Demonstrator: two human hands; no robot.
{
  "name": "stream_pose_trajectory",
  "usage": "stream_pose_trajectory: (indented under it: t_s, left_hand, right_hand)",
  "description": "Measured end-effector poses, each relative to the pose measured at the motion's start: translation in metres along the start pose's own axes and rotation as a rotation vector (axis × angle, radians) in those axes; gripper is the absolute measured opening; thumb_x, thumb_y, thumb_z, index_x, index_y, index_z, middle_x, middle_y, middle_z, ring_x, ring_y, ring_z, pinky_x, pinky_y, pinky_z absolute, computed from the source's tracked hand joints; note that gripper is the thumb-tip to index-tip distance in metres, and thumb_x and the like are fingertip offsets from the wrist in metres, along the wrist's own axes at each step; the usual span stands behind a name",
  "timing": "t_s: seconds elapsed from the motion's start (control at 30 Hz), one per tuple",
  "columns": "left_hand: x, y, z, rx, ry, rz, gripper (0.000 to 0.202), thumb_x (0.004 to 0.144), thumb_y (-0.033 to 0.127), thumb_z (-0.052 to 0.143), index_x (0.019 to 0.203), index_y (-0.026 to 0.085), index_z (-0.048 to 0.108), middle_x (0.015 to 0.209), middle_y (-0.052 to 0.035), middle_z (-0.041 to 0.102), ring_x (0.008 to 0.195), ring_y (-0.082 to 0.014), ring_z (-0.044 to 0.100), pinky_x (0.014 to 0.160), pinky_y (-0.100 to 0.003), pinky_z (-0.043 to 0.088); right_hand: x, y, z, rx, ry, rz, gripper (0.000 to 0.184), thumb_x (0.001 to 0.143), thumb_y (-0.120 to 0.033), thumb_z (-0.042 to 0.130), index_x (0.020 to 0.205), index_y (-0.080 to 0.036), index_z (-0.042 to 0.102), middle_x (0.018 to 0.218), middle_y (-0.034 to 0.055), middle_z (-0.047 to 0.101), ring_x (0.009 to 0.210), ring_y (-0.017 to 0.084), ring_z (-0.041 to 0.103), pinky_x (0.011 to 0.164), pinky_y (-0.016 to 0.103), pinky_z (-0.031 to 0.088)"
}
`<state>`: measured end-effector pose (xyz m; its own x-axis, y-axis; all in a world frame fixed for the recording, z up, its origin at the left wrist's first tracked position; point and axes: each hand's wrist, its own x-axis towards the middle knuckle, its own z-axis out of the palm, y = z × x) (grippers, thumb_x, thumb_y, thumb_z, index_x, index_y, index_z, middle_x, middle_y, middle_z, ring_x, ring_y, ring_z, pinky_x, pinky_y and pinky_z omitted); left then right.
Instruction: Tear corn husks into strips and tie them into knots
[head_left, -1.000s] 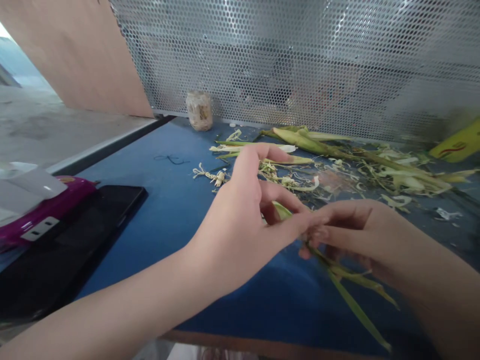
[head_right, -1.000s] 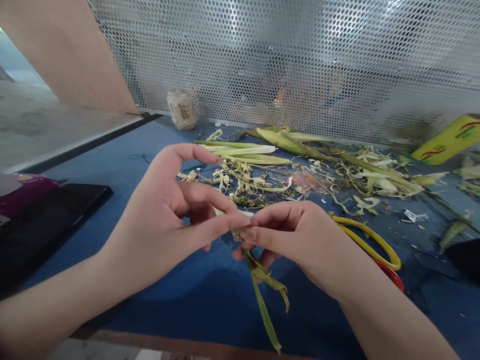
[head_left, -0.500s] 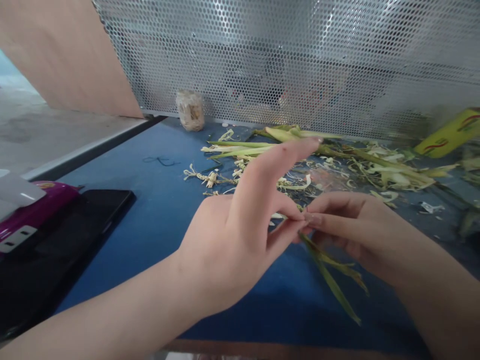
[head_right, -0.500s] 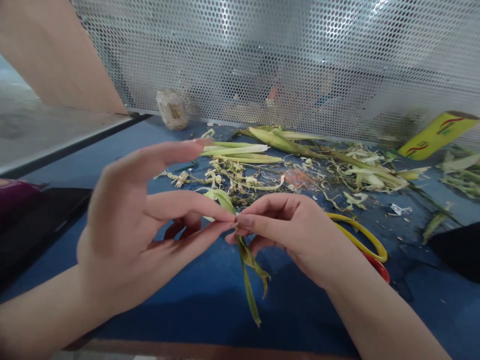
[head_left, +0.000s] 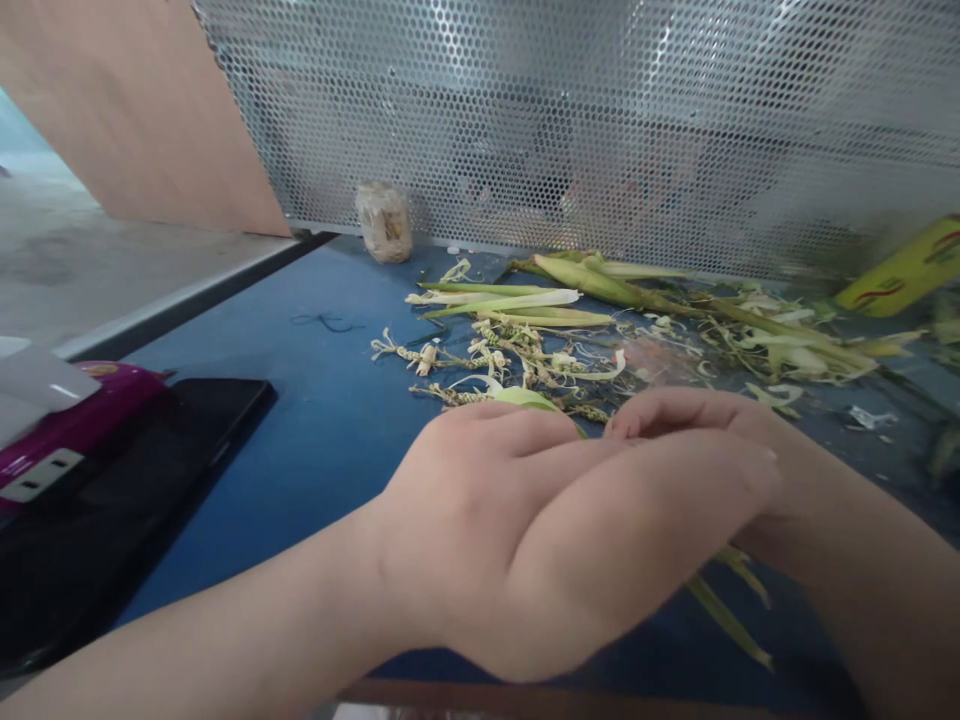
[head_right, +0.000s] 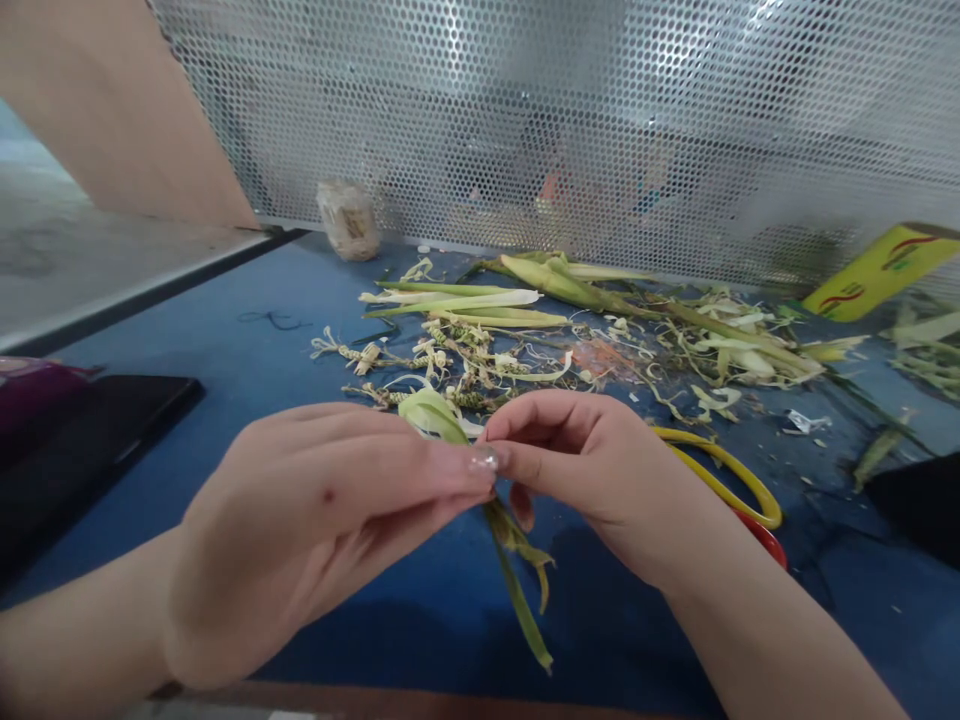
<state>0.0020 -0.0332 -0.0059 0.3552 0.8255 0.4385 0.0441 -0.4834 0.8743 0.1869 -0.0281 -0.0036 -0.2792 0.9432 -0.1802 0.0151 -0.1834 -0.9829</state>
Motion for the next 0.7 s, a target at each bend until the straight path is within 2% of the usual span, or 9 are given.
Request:
stream_pose_trajectory:
  t_s: [0.13,0.23,0.33,0.43,0.5,0.57,0.63,0.7]
  left_hand:
    - [0.0,-0.002,-0.008,0.305,-0.141,0.301,0.041,0.066,0.024,0.067,0.105,0.037,0.061,0.081,0.004,0.07,0.07,-0.0153,0.062,0.069,-0.023,0.046]
    - [-0.002,-0.004,-0.009,0.335,-0.151,0.365,0.042,0.066,0.024,0.067,0.105,0.036,0.06,0.083,0.0044,0.069,0.07,-0.0144,0.063,0.067,-0.022,0.045]
    - [-0.003,-0.004,-0.007,0.363,-0.153,0.354,0.036,0.068,0.024,0.066,0.102,0.035,0.061,0.08,0.005,0.068,0.07,-0.0139,0.063,0.065,-0.022,0.046]
    - [-0.002,0.001,-0.004,0.448,-0.164,0.336,0.031,0.069,0.022,0.066,0.097,0.033,0.06,0.079,0.0064,0.066,0.069,-0.0123,0.063,0.064,-0.021,0.047]
    - [0.001,0.004,-0.003,0.446,-0.076,0.323,0.029,0.07,0.024,0.066,0.096,0.032,0.056,0.084,0.0061,0.065,0.071,-0.011,0.062,0.07,-0.021,0.048]
    - [0.005,0.006,-0.002,0.36,0.016,0.302,0.039,0.066,0.03,0.07,0.1,0.028,0.052,0.1,0.0001,0.061,0.087,-0.0153,0.06,0.081,-0.027,0.047]
    - [0.007,0.006,-0.003,0.303,-0.022,0.197,0.039,0.068,0.029,0.068,0.102,0.022,0.051,0.111,-0.0064,0.056,0.097,-0.0195,0.057,0.086,-0.031,0.045]
    - [0.008,0.005,-0.004,0.279,-0.143,0.076,0.035,0.071,0.022,0.062,0.104,0.019,0.05,0.109,-0.0083,0.057,0.098,-0.0203,0.057,0.084,-0.031,0.045]
  right_hand:
    - [0.001,-0.009,0.008,0.054,0.028,0.033,0.027,0.045,-0.041,0.081,0.057,-0.021,0.068,0.052,-0.0005,0.061,0.04,0.008,0.049,0.036,0.019,0.038]
    - [0.003,-0.009,0.009,0.01,0.033,0.046,0.023,0.048,-0.036,0.081,0.057,-0.02,0.067,0.05,-0.0001,0.06,0.042,0.009,0.049,0.033,0.018,0.033]
    - [0.002,-0.008,0.008,-0.01,0.03,0.056,0.022,0.049,-0.036,0.08,0.058,-0.02,0.067,0.048,-0.0017,0.058,0.037,0.006,0.042,0.033,0.018,0.029]
    - [0.0,-0.009,0.009,0.005,0.091,0.057,0.029,0.041,-0.037,0.083,0.056,-0.02,0.066,0.047,-0.0024,0.056,0.036,0.004,0.037,0.034,0.018,0.026]
    - [-0.001,-0.009,0.009,-0.01,0.11,0.046,0.026,0.042,-0.033,0.083,0.056,-0.02,0.065,0.048,-0.0024,0.057,0.037,0.004,0.038,0.034,0.018,0.027]
    - [-0.001,-0.009,0.008,-0.032,0.117,0.014,0.02,0.048,-0.029,0.081,0.055,-0.021,0.065,0.052,-0.0023,0.06,0.038,0.005,0.041,0.034,0.017,0.029]
    - [-0.001,-0.009,0.007,-0.045,0.108,-0.018,0.018,0.051,-0.029,0.08,0.055,-0.021,0.065,0.055,-0.0019,0.062,0.041,0.005,0.045,0.035,0.016,0.033]
    - [-0.001,-0.009,0.007,-0.031,0.125,-0.037,0.016,0.051,-0.028,0.08,0.055,-0.021,0.066,0.057,-0.0017,0.063,0.047,0.006,0.051,0.04,0.015,0.039]
